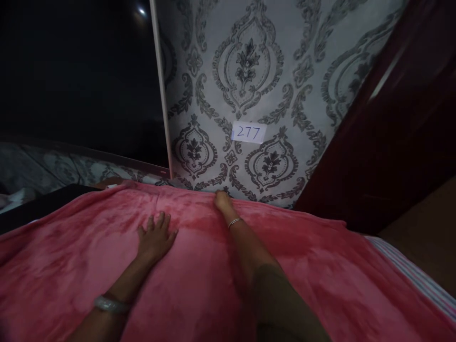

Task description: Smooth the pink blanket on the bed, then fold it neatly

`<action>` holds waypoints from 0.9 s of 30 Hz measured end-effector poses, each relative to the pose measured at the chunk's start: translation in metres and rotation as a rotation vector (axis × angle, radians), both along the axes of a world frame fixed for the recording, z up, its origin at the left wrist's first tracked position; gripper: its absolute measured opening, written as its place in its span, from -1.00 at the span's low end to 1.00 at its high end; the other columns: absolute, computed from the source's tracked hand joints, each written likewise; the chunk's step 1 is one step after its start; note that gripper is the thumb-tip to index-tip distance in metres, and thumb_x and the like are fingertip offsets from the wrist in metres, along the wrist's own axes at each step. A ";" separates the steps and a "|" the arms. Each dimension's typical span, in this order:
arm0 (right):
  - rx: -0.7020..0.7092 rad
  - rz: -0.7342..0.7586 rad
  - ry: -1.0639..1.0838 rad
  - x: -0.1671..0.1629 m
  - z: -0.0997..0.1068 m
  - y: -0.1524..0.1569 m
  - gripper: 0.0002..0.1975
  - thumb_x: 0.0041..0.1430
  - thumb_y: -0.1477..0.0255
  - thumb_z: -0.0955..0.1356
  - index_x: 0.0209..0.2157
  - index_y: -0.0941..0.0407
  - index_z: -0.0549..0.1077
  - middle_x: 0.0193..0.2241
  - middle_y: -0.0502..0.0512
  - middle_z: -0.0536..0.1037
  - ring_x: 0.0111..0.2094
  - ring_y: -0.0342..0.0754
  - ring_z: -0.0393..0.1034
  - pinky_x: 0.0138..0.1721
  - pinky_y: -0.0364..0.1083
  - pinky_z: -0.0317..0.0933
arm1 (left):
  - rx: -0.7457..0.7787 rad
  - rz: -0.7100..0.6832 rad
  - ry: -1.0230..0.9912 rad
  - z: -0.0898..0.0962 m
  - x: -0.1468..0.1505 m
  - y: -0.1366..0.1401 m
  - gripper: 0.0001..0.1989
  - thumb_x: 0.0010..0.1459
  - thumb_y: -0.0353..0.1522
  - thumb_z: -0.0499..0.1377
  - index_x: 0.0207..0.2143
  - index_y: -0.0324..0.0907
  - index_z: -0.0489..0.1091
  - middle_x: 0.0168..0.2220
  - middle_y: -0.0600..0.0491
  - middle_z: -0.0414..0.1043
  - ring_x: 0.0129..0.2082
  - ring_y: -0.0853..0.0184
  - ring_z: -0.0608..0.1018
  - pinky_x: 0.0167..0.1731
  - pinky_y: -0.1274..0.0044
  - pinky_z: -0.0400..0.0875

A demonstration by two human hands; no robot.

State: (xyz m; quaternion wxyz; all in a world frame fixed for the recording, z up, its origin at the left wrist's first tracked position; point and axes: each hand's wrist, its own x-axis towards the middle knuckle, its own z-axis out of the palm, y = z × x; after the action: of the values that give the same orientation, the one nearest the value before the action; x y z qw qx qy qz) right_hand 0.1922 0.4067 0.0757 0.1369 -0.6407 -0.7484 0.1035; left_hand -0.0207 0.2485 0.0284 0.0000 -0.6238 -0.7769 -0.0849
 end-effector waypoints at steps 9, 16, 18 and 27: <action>0.045 -0.097 -0.063 -0.003 -0.006 0.005 -0.63 0.37 0.50 0.17 0.09 0.22 0.45 0.09 0.38 0.48 0.05 0.07 0.44 -0.01 -0.09 0.25 | -0.054 0.008 -0.032 0.004 0.001 -0.005 -0.27 0.27 -0.04 -0.10 0.42 -0.11 0.01 0.47 -0.12 -0.22 0.44 -0.17 -0.13 0.29 -0.16 -0.15; 0.101 -0.085 -0.069 0.005 -0.003 0.008 -0.61 0.40 0.53 0.09 0.07 0.25 0.42 0.06 0.38 0.48 0.02 0.07 0.44 -0.01 -0.06 0.23 | -0.100 0.032 -0.023 0.010 0.004 -0.007 -0.27 0.28 -0.06 -0.06 0.43 -0.11 -0.02 0.47 -0.12 -0.25 0.45 -0.16 -0.14 0.30 -0.13 -0.16; 0.100 -0.041 -0.071 0.005 -0.004 0.005 -0.62 0.41 0.50 0.11 0.10 0.20 0.41 0.08 0.33 0.46 0.03 0.05 0.43 0.01 -0.07 0.23 | -0.102 0.043 -0.010 0.013 0.006 -0.007 -0.29 0.29 -0.09 -0.07 0.43 -0.10 -0.03 0.47 -0.09 -0.24 0.45 -0.16 -0.14 0.30 -0.11 -0.15; -0.061 0.116 -0.095 0.020 -0.021 -0.039 -0.41 0.39 0.08 0.17 0.35 -0.04 0.19 0.40 0.15 0.11 0.37 0.30 -0.02 0.26 0.37 -0.04 | -0.127 0.066 0.070 0.022 0.010 -0.005 -0.33 0.35 -0.09 -0.18 0.44 -0.09 -0.06 0.48 -0.09 -0.24 0.44 -0.15 -0.11 0.29 -0.06 -0.08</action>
State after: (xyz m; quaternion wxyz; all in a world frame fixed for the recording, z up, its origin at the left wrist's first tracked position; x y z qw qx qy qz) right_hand 0.2125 0.3674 0.0548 0.0756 -0.6041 -0.7865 0.1035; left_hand -0.0104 0.2432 0.0506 -0.0098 -0.5992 -0.8005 -0.0135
